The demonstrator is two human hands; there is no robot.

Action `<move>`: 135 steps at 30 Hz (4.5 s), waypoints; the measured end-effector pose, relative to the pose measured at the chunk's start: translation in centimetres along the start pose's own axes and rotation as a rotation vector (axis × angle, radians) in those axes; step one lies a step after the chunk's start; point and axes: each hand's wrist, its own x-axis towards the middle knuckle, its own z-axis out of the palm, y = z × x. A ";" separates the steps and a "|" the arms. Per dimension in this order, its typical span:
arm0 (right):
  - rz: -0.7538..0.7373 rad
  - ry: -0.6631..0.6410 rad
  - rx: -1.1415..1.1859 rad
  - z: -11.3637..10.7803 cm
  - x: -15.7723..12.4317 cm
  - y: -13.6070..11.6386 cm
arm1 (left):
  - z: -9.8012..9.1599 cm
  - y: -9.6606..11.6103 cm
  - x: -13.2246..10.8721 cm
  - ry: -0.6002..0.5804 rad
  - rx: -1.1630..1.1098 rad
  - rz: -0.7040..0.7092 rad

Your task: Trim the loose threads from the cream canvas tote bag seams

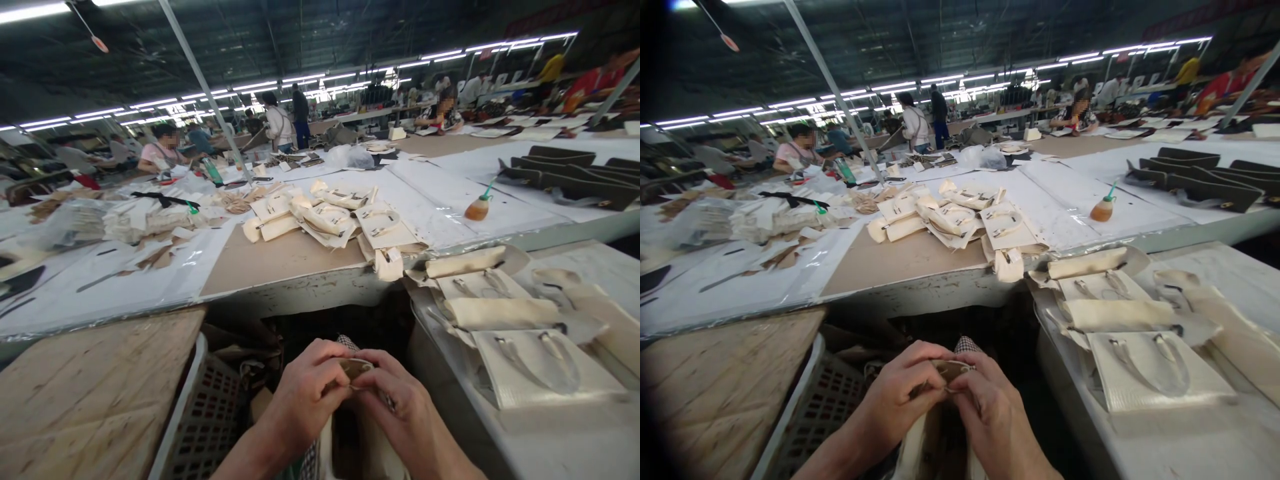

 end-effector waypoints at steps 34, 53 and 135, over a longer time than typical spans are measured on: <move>-0.161 -0.110 -0.643 -0.7 1.8 1.4 | 2.1 -1.1 1.1 0.243 0.224 0.253; -0.162 -0.121 -0.615 -0.4 1.6 -0.4 | 1.7 -0.6 -0.1 0.281 0.125 0.208; -0.263 0.063 -0.112 0.5 2.9 0.6 | 1.9 -0.8 -1.1 0.328 0.206 0.155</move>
